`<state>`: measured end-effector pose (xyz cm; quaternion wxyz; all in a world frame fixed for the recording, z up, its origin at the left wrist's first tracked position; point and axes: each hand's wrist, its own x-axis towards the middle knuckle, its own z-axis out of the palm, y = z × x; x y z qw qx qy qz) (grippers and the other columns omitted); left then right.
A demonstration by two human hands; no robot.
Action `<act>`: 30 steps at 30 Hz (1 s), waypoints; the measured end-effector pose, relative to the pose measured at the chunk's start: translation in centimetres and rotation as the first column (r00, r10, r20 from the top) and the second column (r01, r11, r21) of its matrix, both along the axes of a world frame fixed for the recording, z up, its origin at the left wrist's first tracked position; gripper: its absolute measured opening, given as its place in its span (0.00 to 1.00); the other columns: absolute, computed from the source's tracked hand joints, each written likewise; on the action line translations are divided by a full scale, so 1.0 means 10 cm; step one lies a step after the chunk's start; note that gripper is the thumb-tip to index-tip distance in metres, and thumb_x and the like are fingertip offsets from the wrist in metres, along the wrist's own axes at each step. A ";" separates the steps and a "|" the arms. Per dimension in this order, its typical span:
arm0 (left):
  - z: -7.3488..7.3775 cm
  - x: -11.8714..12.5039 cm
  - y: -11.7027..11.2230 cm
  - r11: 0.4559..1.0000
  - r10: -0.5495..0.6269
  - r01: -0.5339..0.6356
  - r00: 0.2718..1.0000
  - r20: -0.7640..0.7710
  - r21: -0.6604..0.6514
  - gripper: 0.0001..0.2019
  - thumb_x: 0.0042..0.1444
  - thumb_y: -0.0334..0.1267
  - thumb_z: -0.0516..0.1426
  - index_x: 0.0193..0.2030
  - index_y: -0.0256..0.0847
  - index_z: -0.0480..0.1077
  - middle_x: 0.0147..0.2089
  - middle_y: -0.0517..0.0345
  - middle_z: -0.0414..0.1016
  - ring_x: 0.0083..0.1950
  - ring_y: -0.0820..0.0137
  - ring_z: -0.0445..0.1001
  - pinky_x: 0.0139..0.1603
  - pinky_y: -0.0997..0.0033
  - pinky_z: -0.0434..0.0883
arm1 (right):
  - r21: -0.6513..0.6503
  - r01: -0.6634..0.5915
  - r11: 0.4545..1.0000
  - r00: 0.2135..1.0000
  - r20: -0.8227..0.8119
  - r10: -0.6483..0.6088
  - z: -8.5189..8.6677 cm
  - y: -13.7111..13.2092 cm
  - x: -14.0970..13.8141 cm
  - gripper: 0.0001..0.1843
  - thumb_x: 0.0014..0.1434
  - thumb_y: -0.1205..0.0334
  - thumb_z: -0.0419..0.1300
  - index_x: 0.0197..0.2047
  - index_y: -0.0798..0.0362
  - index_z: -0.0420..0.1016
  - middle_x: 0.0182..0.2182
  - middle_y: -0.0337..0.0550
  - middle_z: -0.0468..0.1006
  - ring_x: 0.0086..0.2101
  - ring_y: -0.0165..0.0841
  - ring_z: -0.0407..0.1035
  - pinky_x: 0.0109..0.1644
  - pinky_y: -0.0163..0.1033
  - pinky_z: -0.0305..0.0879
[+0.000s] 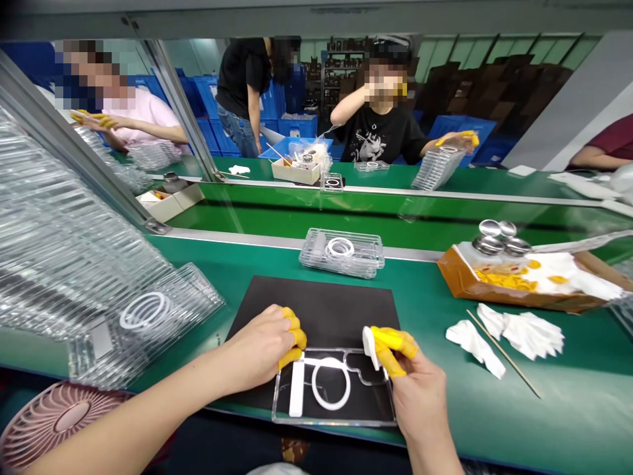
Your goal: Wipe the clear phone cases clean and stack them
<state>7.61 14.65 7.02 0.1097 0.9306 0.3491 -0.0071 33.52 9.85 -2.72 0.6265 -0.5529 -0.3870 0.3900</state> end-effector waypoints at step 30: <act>-0.13 -0.10 0.00 0.990 0.008 -0.021 0.996 0.091 0.136 0.09 0.59 0.32 0.56 0.27 0.39 0.67 0.27 0.60 0.73 0.30 0.70 0.71 0.39 0.68 0.61 | 0.007 -0.033 0.999 0.994 0.102 0.032 0.01 0.00 -0.02 0.19 0.44 0.56 0.73 0.41 0.50 0.82 0.39 0.46 0.80 0.40 0.43 0.75 0.50 0.50 0.72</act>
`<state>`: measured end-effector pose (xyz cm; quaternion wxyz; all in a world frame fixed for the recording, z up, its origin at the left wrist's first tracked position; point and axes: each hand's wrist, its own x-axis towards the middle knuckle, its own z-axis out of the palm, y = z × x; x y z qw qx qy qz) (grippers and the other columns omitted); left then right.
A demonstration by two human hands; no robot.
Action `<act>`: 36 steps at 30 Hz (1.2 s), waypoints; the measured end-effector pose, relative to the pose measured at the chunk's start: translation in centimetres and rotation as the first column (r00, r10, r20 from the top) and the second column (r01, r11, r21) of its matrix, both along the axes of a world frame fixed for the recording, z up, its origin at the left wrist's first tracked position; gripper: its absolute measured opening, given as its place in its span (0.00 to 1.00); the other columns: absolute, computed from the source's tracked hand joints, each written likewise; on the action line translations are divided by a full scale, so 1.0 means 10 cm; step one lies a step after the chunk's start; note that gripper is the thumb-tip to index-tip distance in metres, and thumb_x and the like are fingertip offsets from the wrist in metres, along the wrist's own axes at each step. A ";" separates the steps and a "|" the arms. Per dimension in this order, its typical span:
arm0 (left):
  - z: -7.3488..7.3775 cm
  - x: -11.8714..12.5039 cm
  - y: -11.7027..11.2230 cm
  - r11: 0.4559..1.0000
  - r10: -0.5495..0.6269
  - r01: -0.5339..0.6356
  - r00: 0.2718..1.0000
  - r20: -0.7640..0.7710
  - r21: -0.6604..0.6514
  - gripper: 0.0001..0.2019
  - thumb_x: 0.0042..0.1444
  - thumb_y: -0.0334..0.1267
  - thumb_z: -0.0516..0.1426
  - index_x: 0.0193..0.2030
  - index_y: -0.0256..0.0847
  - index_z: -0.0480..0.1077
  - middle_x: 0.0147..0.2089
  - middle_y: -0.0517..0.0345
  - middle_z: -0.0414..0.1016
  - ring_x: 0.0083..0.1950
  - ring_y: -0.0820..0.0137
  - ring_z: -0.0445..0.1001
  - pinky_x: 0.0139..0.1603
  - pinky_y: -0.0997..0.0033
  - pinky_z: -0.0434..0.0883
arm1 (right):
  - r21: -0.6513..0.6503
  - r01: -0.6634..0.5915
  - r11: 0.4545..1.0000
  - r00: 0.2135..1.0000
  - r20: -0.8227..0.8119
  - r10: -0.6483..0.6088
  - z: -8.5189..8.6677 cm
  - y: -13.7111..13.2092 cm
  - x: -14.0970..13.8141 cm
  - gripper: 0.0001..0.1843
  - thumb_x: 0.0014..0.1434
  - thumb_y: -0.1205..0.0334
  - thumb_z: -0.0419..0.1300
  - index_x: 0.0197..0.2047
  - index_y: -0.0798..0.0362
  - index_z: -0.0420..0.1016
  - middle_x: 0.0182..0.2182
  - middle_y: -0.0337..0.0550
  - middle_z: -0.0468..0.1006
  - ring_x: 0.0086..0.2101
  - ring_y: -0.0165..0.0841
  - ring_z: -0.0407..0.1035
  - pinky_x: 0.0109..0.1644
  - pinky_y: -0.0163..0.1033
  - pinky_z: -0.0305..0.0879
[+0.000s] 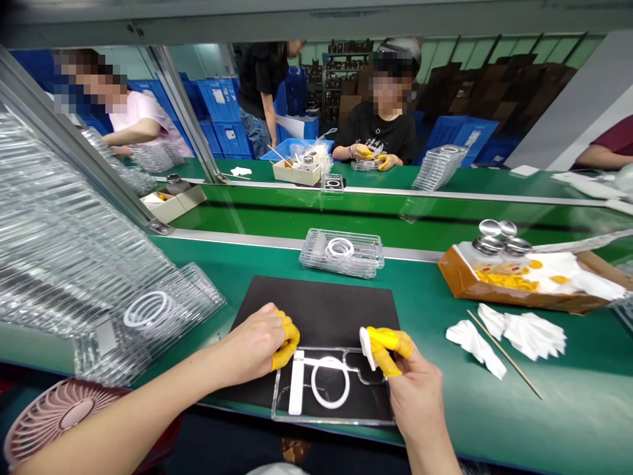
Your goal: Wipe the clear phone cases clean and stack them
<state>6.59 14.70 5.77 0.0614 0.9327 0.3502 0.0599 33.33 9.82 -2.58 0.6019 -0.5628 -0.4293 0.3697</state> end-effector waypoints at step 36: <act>-0.01 0.01 -0.13 0.999 -0.024 0.021 0.997 -0.069 -0.046 0.05 0.50 0.25 0.57 0.30 0.39 0.67 0.32 0.53 0.70 0.35 0.62 0.66 0.38 0.59 0.60 | -0.073 0.020 0.997 0.994 -0.104 -0.028 0.04 0.01 -0.01 0.19 0.40 0.57 0.74 0.38 0.48 0.82 0.37 0.42 0.80 0.42 0.41 0.74 0.51 0.44 0.71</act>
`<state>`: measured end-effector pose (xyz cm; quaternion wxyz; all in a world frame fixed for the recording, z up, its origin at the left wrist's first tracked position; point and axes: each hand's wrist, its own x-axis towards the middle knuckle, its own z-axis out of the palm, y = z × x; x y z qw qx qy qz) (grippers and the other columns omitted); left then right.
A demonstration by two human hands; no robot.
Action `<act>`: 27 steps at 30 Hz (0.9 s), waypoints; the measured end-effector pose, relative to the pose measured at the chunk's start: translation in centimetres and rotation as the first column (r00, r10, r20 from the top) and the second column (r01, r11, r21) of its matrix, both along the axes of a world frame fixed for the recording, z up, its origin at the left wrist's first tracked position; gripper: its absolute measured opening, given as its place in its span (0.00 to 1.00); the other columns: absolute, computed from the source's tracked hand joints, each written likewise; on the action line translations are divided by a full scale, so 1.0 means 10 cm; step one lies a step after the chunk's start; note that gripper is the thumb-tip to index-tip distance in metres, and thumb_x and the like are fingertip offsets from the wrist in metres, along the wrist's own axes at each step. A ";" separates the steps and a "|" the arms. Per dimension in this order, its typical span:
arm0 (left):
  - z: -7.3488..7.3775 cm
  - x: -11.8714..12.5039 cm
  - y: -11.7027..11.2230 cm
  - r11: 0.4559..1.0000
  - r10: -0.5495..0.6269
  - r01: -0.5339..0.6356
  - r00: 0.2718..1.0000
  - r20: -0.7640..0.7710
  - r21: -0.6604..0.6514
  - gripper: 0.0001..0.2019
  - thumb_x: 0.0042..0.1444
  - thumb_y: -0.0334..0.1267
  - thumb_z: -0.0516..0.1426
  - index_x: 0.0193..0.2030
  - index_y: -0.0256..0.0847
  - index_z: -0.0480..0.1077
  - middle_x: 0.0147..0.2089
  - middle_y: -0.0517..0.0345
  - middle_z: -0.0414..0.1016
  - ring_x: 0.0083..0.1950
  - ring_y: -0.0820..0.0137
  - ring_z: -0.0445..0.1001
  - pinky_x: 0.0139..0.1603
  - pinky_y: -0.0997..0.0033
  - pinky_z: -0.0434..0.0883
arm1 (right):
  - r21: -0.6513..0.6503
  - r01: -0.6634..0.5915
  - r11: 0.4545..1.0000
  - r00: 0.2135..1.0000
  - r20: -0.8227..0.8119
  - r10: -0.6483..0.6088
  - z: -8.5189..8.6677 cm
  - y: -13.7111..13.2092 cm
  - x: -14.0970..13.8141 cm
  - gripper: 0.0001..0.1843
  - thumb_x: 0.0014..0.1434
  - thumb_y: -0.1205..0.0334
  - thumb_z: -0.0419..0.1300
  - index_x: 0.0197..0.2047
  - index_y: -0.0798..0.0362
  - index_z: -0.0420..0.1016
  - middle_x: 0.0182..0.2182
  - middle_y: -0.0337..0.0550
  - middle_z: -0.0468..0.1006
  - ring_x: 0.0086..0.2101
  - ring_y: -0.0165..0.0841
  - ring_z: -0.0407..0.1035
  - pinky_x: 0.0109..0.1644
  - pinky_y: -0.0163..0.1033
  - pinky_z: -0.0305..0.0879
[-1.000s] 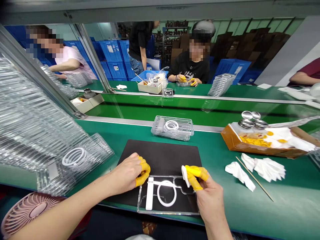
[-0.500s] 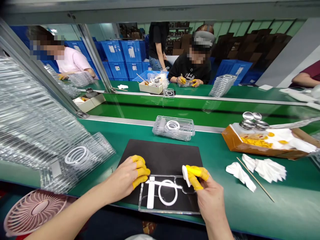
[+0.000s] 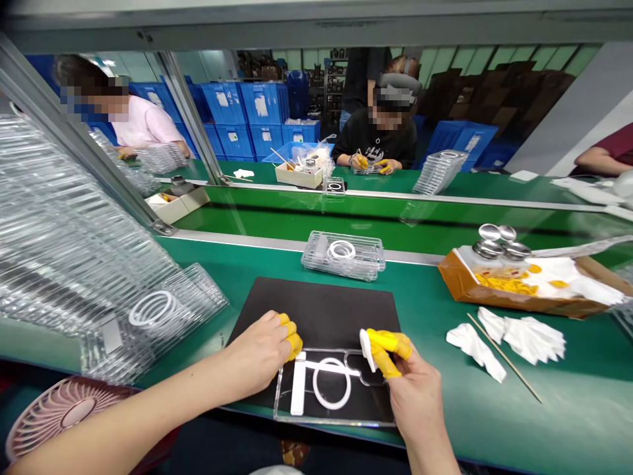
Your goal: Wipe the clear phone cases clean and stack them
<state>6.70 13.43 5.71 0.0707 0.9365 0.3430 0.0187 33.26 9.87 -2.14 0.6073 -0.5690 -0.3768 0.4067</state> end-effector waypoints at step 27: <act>-0.16 -0.23 -0.38 0.978 0.072 -0.162 0.852 0.518 0.132 0.10 0.67 0.37 0.53 0.47 0.35 0.72 0.48 0.46 0.77 0.60 0.57 0.70 0.60 0.53 0.71 | -0.006 -0.053 0.999 0.998 0.016 0.053 -0.07 -0.01 0.04 0.22 0.41 0.59 0.74 0.42 0.47 0.81 0.43 0.43 0.79 0.44 0.40 0.74 0.53 0.42 0.69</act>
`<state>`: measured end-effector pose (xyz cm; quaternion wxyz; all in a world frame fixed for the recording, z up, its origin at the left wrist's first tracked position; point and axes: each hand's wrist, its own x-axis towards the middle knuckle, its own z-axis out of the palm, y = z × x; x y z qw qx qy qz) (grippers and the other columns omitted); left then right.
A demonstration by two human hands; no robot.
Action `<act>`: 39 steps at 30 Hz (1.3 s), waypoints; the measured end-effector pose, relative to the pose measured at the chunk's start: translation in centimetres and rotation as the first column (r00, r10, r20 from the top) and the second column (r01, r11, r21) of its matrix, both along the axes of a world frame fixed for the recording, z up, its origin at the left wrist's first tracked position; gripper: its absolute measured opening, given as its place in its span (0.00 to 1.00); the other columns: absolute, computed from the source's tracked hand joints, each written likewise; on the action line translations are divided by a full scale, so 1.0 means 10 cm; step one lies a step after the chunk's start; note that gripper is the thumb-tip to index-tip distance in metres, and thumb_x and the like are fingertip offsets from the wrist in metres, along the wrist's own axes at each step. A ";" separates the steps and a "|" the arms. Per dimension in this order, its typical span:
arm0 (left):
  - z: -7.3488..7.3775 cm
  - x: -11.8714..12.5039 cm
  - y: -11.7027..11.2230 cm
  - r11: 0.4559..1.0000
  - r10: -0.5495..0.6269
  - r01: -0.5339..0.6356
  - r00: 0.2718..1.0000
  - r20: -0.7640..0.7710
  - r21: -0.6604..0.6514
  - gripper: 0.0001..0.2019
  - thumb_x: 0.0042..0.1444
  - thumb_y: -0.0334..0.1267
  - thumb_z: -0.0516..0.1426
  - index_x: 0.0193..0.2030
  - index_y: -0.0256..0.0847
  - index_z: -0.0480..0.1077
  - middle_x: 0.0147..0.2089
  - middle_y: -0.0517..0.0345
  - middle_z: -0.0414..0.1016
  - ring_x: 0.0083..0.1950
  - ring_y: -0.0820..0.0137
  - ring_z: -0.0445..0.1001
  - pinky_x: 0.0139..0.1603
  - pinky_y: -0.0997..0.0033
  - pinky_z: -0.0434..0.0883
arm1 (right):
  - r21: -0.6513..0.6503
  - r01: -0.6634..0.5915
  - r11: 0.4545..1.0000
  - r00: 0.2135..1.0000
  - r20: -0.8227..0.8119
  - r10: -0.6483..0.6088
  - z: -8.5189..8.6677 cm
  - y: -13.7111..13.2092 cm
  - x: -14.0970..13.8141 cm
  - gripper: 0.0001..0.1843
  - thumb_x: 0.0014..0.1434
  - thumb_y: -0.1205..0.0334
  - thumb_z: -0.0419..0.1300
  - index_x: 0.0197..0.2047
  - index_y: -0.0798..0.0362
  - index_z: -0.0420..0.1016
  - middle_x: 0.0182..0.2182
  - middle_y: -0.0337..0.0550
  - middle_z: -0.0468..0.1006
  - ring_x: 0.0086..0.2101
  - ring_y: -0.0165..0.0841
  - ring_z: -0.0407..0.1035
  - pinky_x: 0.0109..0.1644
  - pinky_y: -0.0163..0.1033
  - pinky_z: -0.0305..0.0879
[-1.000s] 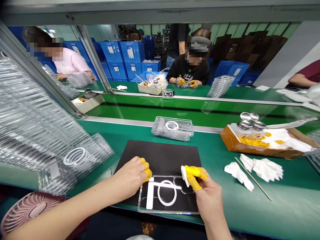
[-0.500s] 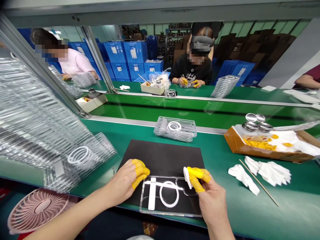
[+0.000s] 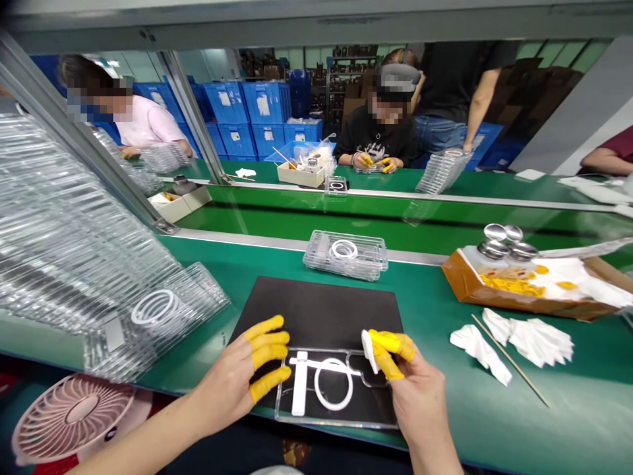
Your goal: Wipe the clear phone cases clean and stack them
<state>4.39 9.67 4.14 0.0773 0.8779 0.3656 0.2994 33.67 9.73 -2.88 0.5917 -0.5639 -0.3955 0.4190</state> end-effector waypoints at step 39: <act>0.07 -0.01 -0.32 0.974 0.081 0.033 0.872 0.483 -0.224 0.06 0.66 0.34 0.54 0.35 0.46 0.65 0.29 0.65 0.78 0.32 0.72 0.81 0.49 0.65 0.79 | 0.045 0.015 0.999 0.998 0.061 -0.018 0.14 0.01 -0.11 0.16 0.43 0.56 0.73 0.38 0.48 0.82 0.39 0.44 0.81 0.41 0.42 0.75 0.48 0.44 0.73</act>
